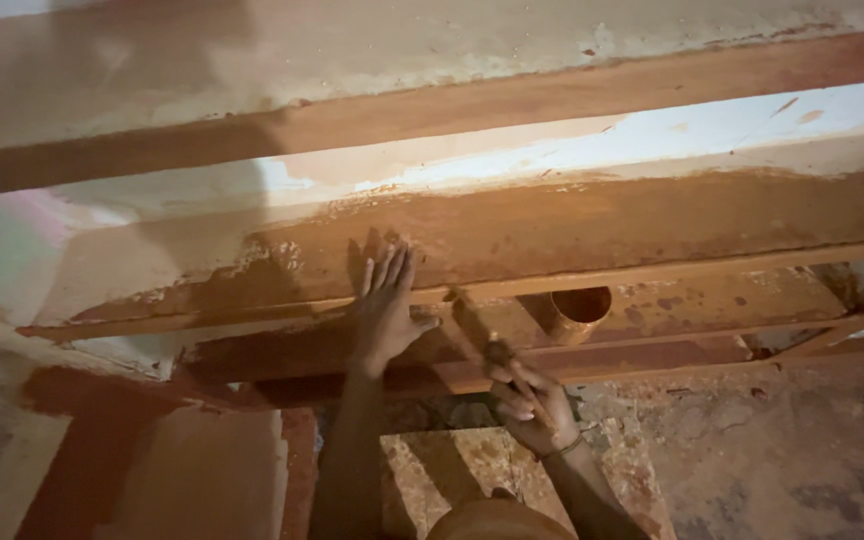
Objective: The person paints a horizontal wooden beam with a brush, repeatedly dipping the brush into a small container and applying paint along the beam's length. The person uses one hand to hold the beam steady while painting with the other.
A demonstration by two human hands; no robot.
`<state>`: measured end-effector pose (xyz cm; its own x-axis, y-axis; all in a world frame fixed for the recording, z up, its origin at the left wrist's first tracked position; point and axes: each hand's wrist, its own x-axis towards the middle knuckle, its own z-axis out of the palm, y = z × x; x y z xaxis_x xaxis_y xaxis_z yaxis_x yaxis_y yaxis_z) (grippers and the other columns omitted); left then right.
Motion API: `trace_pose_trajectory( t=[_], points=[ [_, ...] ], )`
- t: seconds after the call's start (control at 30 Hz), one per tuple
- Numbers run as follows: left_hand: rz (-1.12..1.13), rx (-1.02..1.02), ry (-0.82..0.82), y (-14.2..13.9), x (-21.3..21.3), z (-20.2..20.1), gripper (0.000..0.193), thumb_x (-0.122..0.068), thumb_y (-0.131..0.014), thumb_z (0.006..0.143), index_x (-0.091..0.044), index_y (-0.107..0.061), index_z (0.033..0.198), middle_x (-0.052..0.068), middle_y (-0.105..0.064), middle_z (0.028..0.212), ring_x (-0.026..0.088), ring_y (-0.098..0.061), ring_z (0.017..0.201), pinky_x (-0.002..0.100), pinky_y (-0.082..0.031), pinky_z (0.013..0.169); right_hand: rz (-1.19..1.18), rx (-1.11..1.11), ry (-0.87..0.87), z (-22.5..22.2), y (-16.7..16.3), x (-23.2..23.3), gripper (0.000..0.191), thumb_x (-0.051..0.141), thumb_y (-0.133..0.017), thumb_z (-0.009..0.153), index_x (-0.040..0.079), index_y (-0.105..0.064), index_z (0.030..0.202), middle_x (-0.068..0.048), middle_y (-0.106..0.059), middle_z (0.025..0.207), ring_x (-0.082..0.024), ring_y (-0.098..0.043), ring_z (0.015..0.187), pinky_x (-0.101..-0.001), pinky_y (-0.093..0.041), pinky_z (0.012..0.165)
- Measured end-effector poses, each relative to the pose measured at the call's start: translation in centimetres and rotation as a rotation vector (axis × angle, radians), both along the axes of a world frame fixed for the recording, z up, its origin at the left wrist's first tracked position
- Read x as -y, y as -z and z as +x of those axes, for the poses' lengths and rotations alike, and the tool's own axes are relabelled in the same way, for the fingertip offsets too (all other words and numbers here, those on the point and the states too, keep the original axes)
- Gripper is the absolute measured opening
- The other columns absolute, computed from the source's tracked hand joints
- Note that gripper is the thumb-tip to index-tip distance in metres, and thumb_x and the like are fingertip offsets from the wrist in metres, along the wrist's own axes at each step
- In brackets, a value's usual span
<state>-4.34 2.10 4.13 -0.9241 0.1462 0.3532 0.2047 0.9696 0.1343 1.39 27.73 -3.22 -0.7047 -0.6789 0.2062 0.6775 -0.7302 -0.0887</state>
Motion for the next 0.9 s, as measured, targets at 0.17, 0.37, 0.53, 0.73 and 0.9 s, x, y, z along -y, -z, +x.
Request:
trace_pose_trajectory(
  t=[0.17,0.37,0.53,0.73,0.9],
  points=[
    [0.047,0.103,-0.058,-0.3,-0.2,0.2,0.126,-0.057,-0.088,0.066,-0.009,-0.02,0.161,0.008,-0.021,0.17,0.024,-0.017,0.157,0.046,-0.006,0.129,-0.23,-0.067,0.163,-2.2,-1.8,-5.8,0.069,-0.012,-0.059,0.095,0.003,-0.037,0.159,-0.027,-0.053,0.145,-0.005,-0.045,0.055,-0.0176,-0.041,0.042],
    [0.003,0.075,-0.068,-0.1,-0.4,-0.1,0.126,-0.06,-0.088,0.065,-0.01,-0.022,0.16,0.01,-0.022,0.169,0.026,-0.018,0.156,0.049,-0.005,0.128,-0.088,-0.119,0.645,-1.4,-2.2,-14.0,0.027,0.001,-0.052,0.113,-0.008,-0.059,0.137,-0.012,-0.063,0.09,-0.01,-0.039,0.049,-0.0212,-0.041,0.059],
    [-0.021,0.08,-0.035,-0.5,-0.4,0.0,0.125,-0.059,-0.089,0.065,-0.011,-0.024,0.16,0.01,-0.024,0.168,0.028,-0.018,0.156,0.05,-0.007,0.127,0.016,-0.061,0.699,-1.4,-1.3,-12.1,0.037,0.002,-0.051,0.105,-0.005,-0.057,0.141,-0.01,-0.064,0.09,-0.008,-0.041,0.046,-0.0183,-0.037,0.047],
    [0.026,0.068,-0.019,-0.7,-0.3,0.3,0.123,-0.052,-0.09,0.064,-0.009,-0.026,0.16,0.013,-0.028,0.167,0.029,-0.02,0.156,0.05,-0.009,0.128,0.182,0.004,0.274,-0.9,-0.4,-0.7,0.048,0.006,-0.055,0.098,0.004,-0.053,0.146,-0.003,-0.063,0.081,-0.006,-0.046,0.05,-0.0163,-0.034,0.037],
    [0.035,-0.06,0.031,-0.3,0.0,0.4,0.114,-0.043,-0.09,0.069,-0.01,-0.03,0.161,0.013,-0.033,0.166,0.03,-0.025,0.157,0.049,-0.012,0.129,0.101,0.094,0.014,0.2,-0.5,2.7,0.027,0.014,-0.059,0.103,0.004,-0.053,0.127,-0.004,-0.065,0.091,-0.006,-0.043,0.053,-0.0202,-0.036,0.044]
  ],
)
